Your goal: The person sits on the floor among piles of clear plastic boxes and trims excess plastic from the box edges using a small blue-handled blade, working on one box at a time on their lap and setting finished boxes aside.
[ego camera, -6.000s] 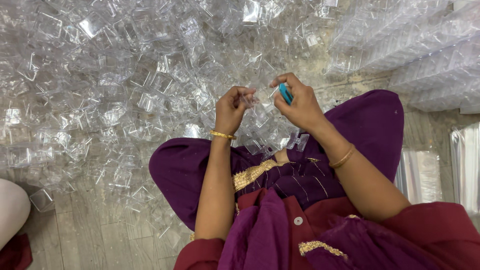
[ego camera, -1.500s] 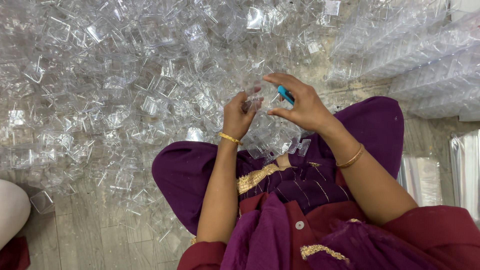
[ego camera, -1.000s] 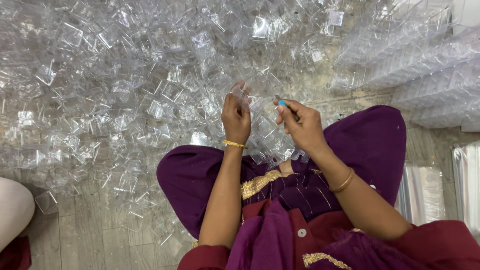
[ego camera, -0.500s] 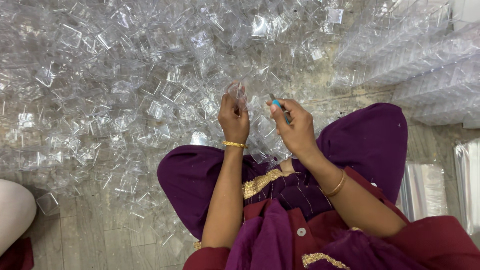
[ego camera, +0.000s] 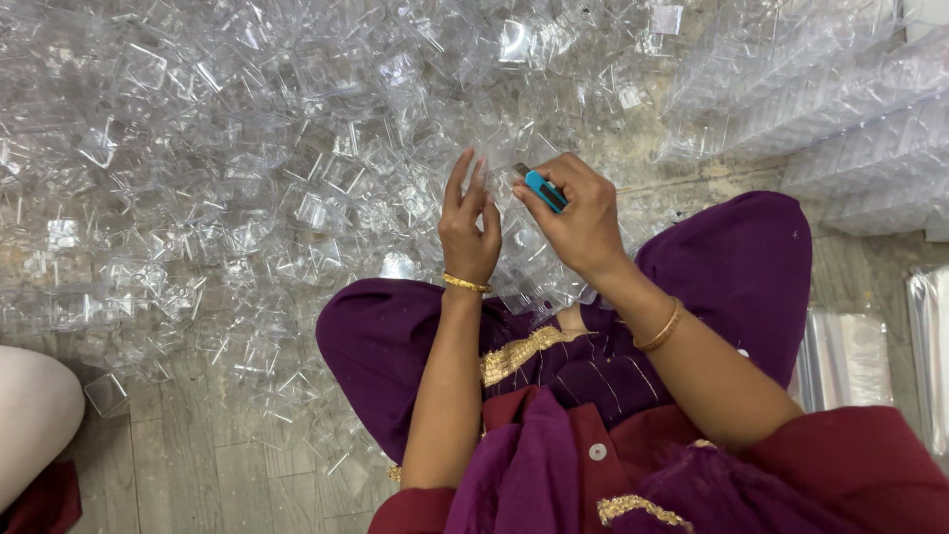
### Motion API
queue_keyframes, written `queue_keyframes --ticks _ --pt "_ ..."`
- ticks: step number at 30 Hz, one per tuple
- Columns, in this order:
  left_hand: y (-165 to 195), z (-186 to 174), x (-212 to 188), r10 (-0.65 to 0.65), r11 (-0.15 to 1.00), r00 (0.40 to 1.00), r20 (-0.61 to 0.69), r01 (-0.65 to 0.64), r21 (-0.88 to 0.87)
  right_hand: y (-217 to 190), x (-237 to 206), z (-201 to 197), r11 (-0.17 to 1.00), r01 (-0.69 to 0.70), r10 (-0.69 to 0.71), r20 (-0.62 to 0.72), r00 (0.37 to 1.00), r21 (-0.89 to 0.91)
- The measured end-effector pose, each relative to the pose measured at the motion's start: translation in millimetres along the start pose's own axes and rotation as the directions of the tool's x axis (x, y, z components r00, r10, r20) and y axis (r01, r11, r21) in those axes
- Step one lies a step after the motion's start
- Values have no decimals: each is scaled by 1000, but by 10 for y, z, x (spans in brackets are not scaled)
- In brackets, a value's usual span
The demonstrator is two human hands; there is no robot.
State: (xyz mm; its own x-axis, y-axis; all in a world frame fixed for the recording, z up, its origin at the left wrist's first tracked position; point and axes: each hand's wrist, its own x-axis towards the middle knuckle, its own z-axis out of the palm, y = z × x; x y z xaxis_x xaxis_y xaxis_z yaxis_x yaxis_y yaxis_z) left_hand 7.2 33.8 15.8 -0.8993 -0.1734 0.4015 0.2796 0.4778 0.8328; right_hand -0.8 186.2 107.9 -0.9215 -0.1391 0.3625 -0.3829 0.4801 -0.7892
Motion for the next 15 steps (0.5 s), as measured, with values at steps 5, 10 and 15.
queue_keyframes --ticks 5,10,15 --pt "35 104 -92 51 999 999 10 -51 -10 11 -106 -130 997 -70 67 -69 995 -37" --pt "177 177 -147 95 962 990 104 -64 -266 171 -120 -367 881 -437 370 313 875 180" --pt "149 86 -72 34 970 995 95 -10 -243 756 -199 -1114 905 -345 364 32 931 -251"
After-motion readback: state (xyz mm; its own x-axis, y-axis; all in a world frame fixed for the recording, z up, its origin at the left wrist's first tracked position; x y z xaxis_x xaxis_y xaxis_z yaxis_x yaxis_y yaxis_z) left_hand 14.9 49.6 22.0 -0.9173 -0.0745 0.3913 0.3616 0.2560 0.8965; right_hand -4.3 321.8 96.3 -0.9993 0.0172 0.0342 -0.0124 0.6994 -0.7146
